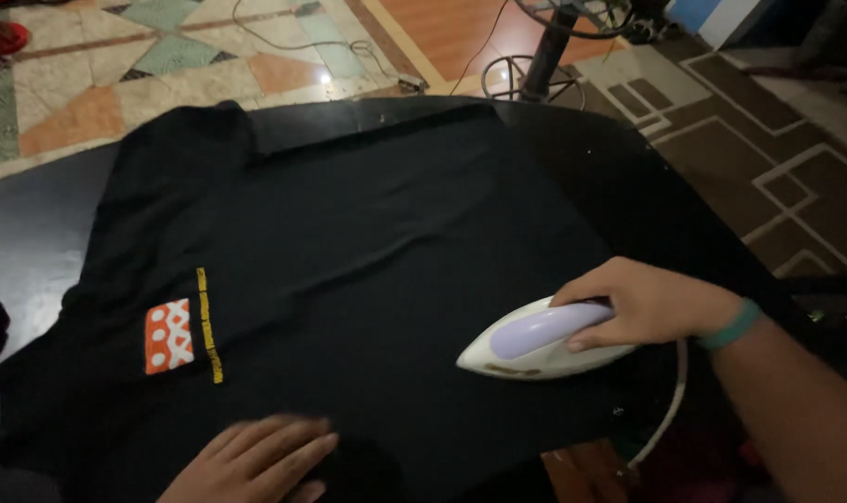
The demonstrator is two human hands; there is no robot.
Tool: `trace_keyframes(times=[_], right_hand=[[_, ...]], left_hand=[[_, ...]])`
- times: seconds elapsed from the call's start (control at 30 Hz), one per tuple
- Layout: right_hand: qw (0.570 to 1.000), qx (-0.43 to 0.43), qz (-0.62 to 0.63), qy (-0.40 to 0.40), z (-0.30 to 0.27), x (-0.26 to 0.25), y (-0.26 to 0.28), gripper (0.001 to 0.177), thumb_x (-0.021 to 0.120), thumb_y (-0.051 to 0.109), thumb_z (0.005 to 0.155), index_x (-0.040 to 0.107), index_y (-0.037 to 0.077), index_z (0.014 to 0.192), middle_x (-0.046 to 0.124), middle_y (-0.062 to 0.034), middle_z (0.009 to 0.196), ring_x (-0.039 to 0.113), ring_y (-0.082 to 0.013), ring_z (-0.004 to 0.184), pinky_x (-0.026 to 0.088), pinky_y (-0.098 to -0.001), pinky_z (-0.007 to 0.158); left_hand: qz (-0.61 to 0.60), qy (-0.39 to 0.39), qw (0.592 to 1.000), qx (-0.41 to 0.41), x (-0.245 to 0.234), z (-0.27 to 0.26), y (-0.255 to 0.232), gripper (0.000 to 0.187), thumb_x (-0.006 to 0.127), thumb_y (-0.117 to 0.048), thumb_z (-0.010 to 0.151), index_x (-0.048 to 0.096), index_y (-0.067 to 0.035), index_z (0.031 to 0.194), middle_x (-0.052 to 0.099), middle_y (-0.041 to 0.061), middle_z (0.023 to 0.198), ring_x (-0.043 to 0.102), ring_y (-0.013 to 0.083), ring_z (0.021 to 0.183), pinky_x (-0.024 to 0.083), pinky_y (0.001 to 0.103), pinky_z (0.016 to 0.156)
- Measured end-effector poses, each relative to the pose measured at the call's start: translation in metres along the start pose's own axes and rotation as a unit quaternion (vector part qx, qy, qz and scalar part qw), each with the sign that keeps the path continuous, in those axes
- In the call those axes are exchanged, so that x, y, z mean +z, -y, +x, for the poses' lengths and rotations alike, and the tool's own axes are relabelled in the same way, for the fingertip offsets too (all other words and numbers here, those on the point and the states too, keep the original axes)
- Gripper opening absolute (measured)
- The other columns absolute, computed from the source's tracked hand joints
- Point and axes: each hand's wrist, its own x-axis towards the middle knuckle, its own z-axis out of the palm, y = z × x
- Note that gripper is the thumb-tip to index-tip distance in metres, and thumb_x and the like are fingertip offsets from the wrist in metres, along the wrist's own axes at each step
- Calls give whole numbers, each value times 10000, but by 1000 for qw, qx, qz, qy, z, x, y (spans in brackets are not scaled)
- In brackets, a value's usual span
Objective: The person irons a yellow t-shirt on a black table, smoothing it out and using a white iron. They then fold the yellow shirt and place it aside. Next, they unfold a black t-shirt, smooth it out, and begin ironing it with the same white iron.
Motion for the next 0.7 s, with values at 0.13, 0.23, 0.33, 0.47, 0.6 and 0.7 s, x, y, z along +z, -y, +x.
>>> trace_keyframes(times=[0.13,0.23,0.33,0.47,0.6,0.7], right_hand=[[998,26,-55,5,20,10,23,540,838,466,786,751,183,1238,830,29,1174,797,-110,1037,600,-277,887],[992,-21,-112,-46,33,19,36,511,770,561,823,724,195,1176,819,15,1040,789,-173,891,566,-329,745],[992,-28,-112,-49,38,25,49,538,689,577,881,689,190,1256,791,14,1136,769,-176,966,567,-335,786],[981,-2,-158,-109,47,38,45,575,630,604,900,649,212,1321,777,2,1169,766,-216,978,566,-367,780],[957,47,-223,-177,61,37,43,507,578,600,924,626,211,1246,763,15,1080,764,-185,941,571,-374,692],[926,271,-234,-118,80,25,45,506,497,700,905,559,311,1222,749,-53,1085,729,-337,1036,546,-537,783]], left_hand=[[-79,66,993,65,-19,50,23,555,599,-458,1027,555,-172,1501,517,75,1564,404,285,1467,280,472,1162],[-79,84,991,67,-22,62,35,690,639,-440,1000,435,-112,1571,392,90,1650,250,292,1544,162,482,1206],[-15,89,992,84,-7,56,46,917,684,-619,974,315,-101,1635,295,85,1705,187,263,1578,144,441,1211],[196,-8,975,107,-1,52,46,1032,423,-943,896,255,-246,1637,226,-15,1732,172,179,1620,119,385,1309],[113,-19,988,103,-1,50,46,888,402,-847,963,320,-267,1630,274,17,1713,225,212,1589,137,445,1278],[2,0,995,97,4,46,47,810,510,-745,989,403,-236,1610,303,71,1702,249,256,1566,136,497,1228]])
